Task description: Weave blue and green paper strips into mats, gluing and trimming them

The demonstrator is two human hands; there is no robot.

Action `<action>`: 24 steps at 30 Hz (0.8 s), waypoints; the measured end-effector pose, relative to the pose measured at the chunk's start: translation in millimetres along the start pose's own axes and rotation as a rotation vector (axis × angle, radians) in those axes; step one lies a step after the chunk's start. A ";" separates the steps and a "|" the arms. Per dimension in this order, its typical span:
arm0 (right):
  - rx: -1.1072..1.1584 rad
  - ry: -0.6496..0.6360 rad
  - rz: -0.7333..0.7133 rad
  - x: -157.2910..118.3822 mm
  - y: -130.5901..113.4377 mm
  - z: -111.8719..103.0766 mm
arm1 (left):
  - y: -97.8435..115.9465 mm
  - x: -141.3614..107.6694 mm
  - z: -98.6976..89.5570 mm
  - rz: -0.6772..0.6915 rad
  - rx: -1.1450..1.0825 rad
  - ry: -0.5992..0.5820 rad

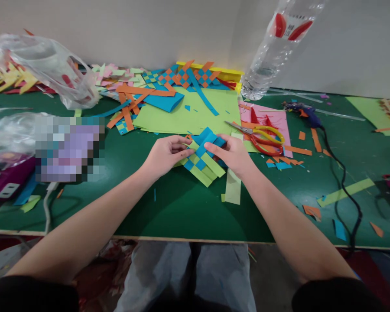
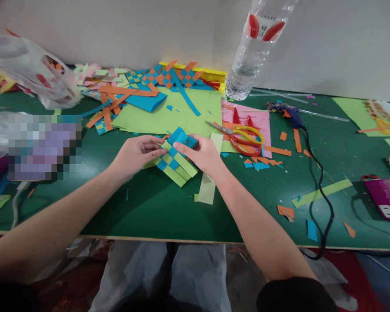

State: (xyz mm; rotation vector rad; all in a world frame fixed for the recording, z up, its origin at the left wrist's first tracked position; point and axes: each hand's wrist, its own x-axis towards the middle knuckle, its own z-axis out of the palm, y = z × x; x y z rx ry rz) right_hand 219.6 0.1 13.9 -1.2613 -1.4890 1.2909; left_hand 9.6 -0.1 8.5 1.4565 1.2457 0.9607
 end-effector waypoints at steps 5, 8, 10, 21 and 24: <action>-0.041 0.022 -0.005 -2.1 -1.0 0.5 | 0.8 -1.3 -1.3 0.007 0.046 -0.025; -0.043 0.031 -0.016 -2.1 -0.6 0.7 | 0.5 -1.2 -2.3 0.015 0.070 -0.027; -0.049 0.031 -0.018 -2.1 -0.4 0.7 | -0.3 -0.8 -2.5 0.014 0.085 -0.025; -0.081 0.059 -0.063 -1.4 -0.2 1.1 | 1.5 -0.8 -2.9 -0.016 0.050 -0.021; -0.076 0.117 -0.059 -0.5 0.7 -0.3 | 2.9 -1.1 -1.8 -0.063 -0.036 -0.049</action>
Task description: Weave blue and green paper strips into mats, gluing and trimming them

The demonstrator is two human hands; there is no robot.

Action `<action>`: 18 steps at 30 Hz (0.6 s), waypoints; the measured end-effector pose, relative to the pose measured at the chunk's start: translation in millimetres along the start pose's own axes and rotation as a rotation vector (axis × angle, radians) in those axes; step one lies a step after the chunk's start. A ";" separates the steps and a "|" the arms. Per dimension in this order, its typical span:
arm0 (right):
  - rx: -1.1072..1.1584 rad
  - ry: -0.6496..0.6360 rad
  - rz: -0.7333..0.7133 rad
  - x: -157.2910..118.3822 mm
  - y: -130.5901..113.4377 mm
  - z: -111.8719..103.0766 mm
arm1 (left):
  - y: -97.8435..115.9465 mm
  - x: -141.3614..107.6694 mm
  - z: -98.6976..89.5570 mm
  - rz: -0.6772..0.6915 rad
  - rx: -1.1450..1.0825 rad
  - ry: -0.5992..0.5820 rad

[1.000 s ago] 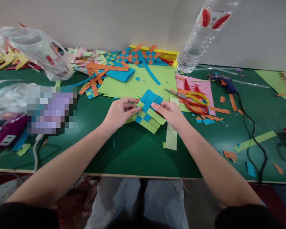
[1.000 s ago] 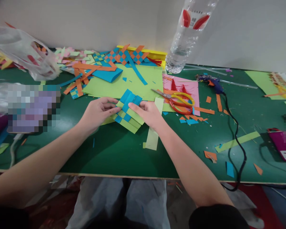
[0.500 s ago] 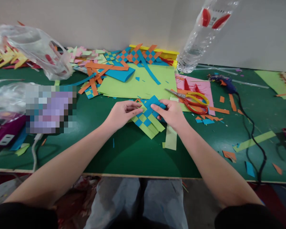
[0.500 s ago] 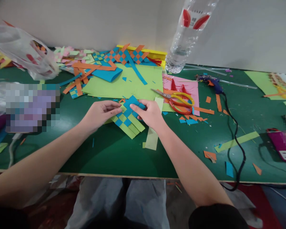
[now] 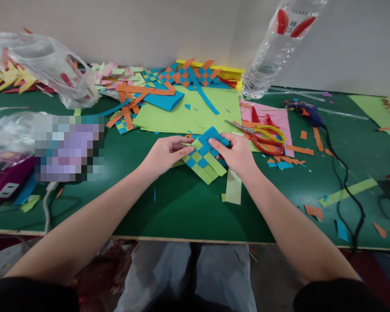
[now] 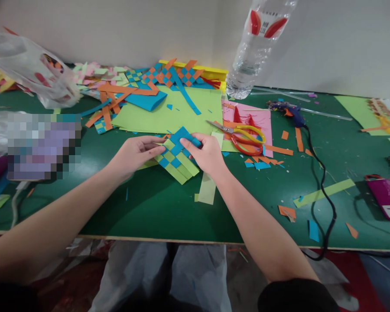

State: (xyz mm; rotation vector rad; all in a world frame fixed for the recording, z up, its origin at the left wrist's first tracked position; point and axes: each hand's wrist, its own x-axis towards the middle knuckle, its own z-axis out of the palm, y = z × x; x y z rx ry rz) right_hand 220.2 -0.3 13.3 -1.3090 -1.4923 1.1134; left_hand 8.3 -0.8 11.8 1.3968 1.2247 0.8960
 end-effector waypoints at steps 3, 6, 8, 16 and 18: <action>-0.002 0.069 -0.005 1.2 0.9 -1.4 | -1.8 0.7 -0.1 -0.052 -0.082 -0.034; 0.006 0.095 -0.014 1.8 1.0 -1.7 | -5.5 1.5 -2.0 -0.018 -0.069 -0.070; 0.018 0.096 -0.010 1.8 1.0 -1.1 | -6.6 1.5 -3.2 0.022 -0.026 -0.098; 0.177 0.148 0.046 6.2 9.2 0.0 | -0.8 -2.2 -3.3 0.162 0.150 -0.063; 0.232 0.156 0.079 7.6 11.3 -0.1 | -1.5 -2.2 -3.5 0.178 0.147 -0.049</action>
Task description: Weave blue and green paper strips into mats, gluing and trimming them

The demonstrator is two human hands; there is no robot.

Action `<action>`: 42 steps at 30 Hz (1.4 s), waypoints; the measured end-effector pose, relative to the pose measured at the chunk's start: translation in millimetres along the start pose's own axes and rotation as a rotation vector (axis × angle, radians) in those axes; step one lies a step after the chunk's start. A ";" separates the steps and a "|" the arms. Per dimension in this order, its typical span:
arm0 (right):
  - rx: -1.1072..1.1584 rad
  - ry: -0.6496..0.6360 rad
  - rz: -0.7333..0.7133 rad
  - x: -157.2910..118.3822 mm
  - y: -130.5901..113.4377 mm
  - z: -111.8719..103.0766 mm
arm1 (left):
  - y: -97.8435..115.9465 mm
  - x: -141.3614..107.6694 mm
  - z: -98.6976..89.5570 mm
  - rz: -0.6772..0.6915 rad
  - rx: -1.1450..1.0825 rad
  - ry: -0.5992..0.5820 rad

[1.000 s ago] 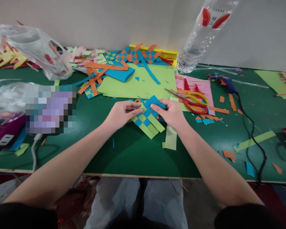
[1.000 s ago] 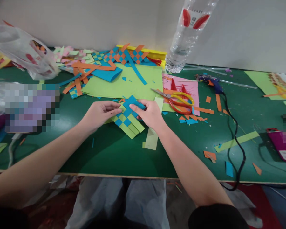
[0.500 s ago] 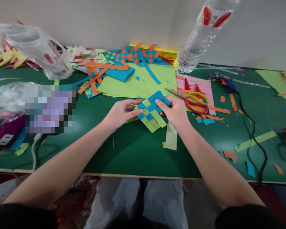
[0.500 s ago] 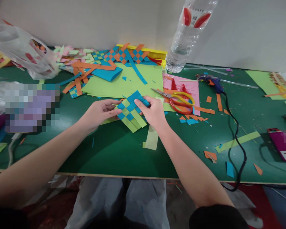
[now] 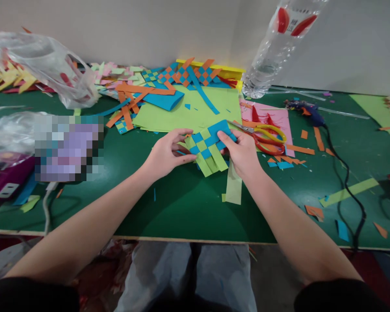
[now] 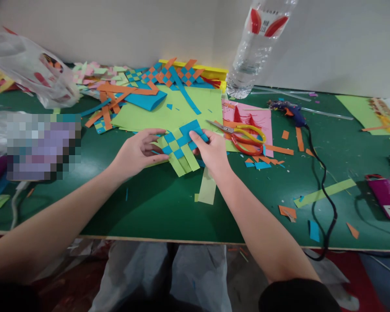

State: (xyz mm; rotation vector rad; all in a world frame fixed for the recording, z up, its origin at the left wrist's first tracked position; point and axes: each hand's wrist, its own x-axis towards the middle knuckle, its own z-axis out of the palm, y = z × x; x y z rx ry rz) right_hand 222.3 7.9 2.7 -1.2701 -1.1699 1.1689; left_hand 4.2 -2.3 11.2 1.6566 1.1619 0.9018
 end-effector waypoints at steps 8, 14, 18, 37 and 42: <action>0.133 0.006 0.129 1.9 0.0 2.0 | -4.2 0.8 0.3 0.055 0.026 0.022; 0.178 0.017 0.172 2.0 -0.5 3.4 | -1.4 0.8 0.3 0.049 0.071 0.045; 0.239 0.011 0.188 2.3 -0.3 3.4 | 0.3 0.8 0.4 0.043 0.077 0.056; 0.135 -0.008 0.142 4.5 5.8 0.4 | -1.6 0.2 -1.7 0.023 0.056 0.065; 0.168 0.003 0.153 3.9 3.8 1.2 | 0.6 0.0 -1.6 0.025 0.093 0.061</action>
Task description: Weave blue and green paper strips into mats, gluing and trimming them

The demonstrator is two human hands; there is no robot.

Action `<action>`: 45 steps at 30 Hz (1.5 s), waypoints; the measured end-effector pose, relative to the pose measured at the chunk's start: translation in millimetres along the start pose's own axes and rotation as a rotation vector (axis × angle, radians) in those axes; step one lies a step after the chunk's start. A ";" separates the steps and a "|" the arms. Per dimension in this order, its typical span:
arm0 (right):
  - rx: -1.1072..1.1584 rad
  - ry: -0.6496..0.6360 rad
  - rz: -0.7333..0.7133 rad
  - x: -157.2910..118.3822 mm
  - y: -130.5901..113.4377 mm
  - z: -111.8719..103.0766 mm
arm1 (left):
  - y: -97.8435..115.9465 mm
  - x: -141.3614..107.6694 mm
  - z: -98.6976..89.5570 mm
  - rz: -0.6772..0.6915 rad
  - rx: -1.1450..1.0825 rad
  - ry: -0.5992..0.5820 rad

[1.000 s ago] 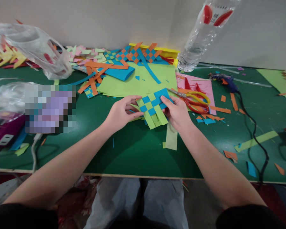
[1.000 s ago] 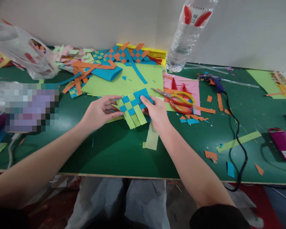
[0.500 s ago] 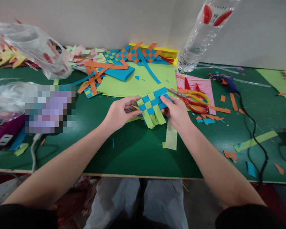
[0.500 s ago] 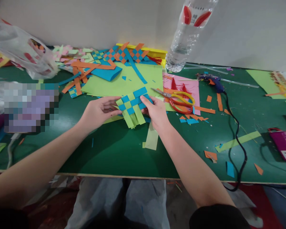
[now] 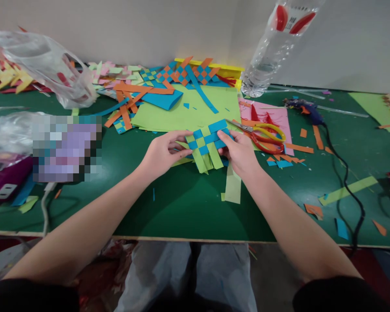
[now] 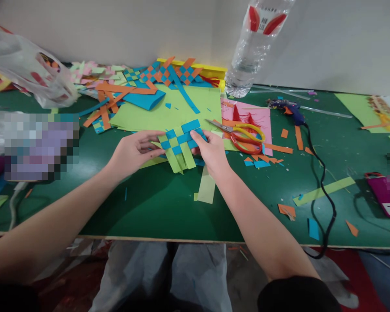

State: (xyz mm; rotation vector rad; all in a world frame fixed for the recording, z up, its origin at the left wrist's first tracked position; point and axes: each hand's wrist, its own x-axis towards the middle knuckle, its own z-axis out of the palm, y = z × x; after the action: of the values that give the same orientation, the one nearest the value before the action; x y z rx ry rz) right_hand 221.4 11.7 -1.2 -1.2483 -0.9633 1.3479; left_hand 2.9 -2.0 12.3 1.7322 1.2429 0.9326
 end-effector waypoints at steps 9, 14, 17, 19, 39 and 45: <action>-0.004 -0.003 0.001 2.7 5.4 -1.2 | 2.1 -0.9 1.0 -0.026 0.009 -0.005; -0.027 -0.007 0.011 3.1 5.6 -1.1 | -0.6 0.9 1.7 0.001 0.003 -0.007; -0.062 0.009 0.006 0.2 1.7 0.5 | -3.5 1.9 2.0 0.033 -0.013 -0.024; -0.086 0.018 -0.009 -2.0 -0.7 1.6 | -4.2 2.2 1.8 0.050 -0.023 -0.036; -0.118 -0.004 -0.080 -2.1 0.6 1.1 | 0.7 1.4 0.4 0.028 0.005 -0.031; -0.163 0.026 -0.086 -1.8 0.8 0.9 | 0.7 0.4 0.2 0.002 -0.026 -0.038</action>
State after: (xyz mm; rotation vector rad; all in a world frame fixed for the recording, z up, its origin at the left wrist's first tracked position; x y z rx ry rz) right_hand 220.3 9.9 -1.6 -1.3282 -1.1137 1.2029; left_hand 3.5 -1.8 12.9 1.7235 1.2001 0.9092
